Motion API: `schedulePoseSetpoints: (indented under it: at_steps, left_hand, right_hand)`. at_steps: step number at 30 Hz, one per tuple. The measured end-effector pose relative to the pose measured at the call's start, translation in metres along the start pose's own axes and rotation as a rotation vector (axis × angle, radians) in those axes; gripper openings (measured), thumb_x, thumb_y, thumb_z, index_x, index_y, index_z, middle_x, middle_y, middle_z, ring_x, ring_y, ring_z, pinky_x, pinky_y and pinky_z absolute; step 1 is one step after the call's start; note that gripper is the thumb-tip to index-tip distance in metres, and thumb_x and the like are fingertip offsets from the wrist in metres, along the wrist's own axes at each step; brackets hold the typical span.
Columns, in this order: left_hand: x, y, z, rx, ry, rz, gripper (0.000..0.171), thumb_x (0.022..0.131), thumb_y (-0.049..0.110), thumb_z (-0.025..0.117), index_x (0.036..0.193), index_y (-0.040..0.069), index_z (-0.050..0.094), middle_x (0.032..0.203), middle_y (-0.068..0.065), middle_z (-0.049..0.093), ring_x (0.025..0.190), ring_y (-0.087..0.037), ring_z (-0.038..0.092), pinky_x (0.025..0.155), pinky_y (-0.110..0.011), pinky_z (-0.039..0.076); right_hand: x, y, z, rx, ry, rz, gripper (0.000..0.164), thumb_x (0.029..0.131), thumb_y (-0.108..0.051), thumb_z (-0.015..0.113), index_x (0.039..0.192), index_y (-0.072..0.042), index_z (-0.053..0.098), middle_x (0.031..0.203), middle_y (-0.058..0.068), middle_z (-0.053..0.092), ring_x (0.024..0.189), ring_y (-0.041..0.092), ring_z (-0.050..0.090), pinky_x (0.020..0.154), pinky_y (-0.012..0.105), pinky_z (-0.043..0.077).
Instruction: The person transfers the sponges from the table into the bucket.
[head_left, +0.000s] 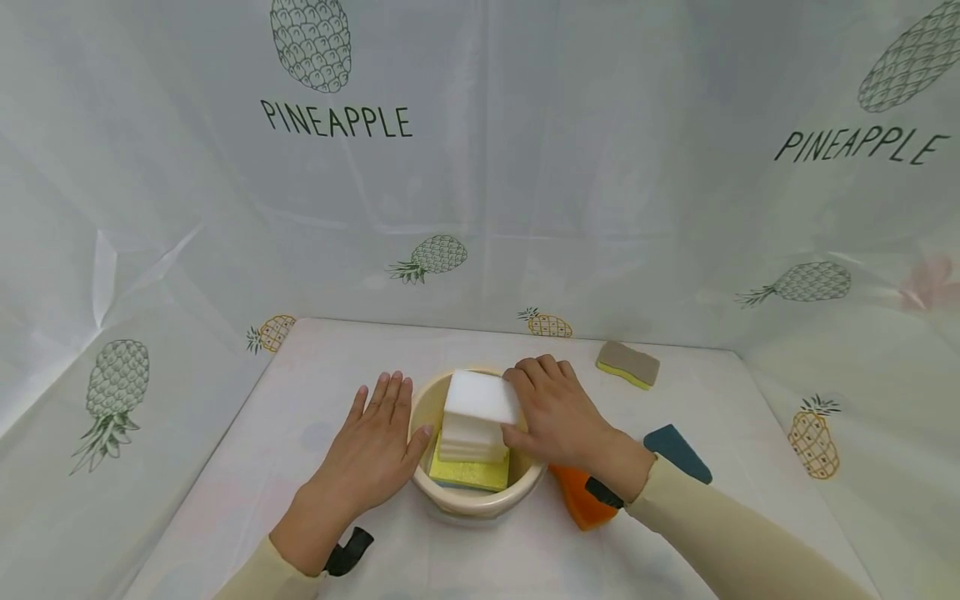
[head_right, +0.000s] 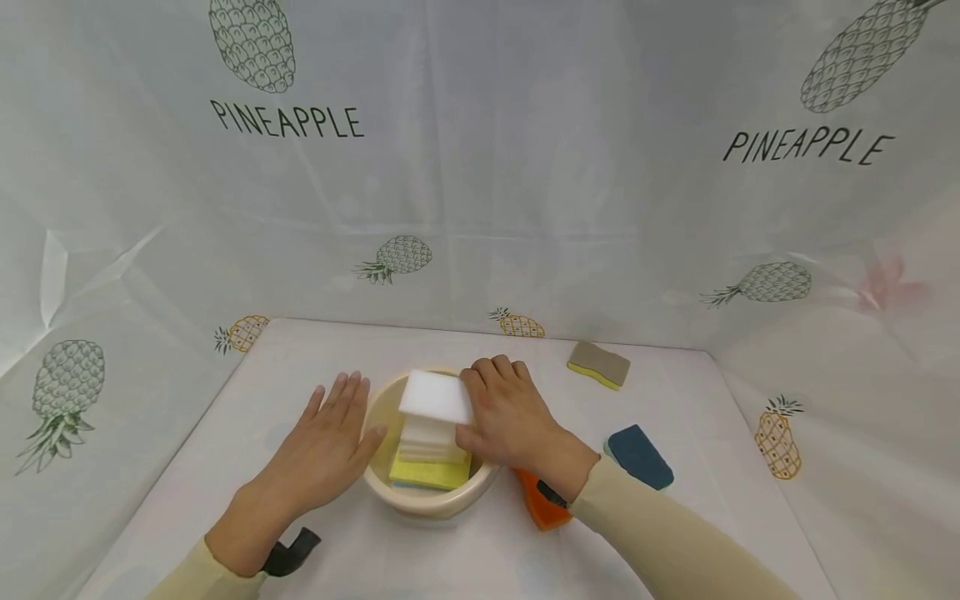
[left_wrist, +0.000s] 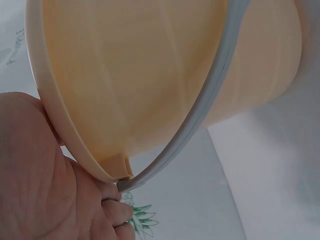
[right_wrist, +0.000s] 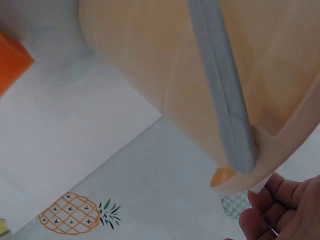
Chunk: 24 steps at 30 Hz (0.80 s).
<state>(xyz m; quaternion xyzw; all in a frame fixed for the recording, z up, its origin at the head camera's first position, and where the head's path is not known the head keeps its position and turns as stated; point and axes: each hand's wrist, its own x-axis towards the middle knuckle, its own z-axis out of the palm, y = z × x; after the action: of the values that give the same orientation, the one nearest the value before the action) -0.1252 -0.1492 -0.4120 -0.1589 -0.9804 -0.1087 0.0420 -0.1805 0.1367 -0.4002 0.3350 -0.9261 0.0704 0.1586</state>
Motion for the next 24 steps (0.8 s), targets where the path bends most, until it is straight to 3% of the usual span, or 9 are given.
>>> schedulePoseSetpoints:
  at_steps: [14, 21, 24]
  left_hand:
    - [-0.0006, 0.0000, 0.0021, -0.039, 0.001, -0.008, 0.075, 0.112, 0.043, 0.046, 0.162, -0.010, 0.028, 0.170, -0.028, 0.026, 0.160, -0.042, 0.021, 0.130, -0.062, 0.017]
    - [-0.0009, 0.0001, 0.0022, -0.036, 0.009, -0.007, 0.074, 0.112, 0.042, 0.047, 0.161, -0.010, 0.029, 0.169, -0.029, 0.027, 0.160, -0.043, 0.023, 0.129, -0.062, 0.019]
    - [-0.0007, -0.0001, 0.0032, -0.040, 0.009, -0.010, 0.075, 0.112, 0.042, 0.047, 0.162, -0.010, 0.028, 0.169, -0.029, 0.027, 0.160, -0.042, 0.022, 0.130, -0.062, 0.019]
  right_hand:
    - [0.0049, -0.0047, 0.0069, -0.035, -0.083, -0.015, 0.060, 0.088, -0.045, 0.071, 0.133, -0.007, 0.062, 0.127, 0.008, 0.062, 0.112, 0.027, 0.052, 0.088, 0.040, 0.041]
    - [0.0018, -0.0052, 0.0085, -0.035, -0.074, 0.018, 0.058, 0.091, -0.047, 0.070, 0.133, -0.007, 0.063, 0.126, 0.009, 0.062, 0.113, 0.028, 0.053, 0.090, 0.041, 0.042]
    - [-0.0029, -0.0037, 0.0091, -0.007, -0.030, 0.066, 0.054, 0.094, -0.046, 0.068, 0.131, -0.006, 0.063, 0.124, 0.009, 0.063, 0.113, 0.029, 0.053, 0.091, 0.043, 0.042]
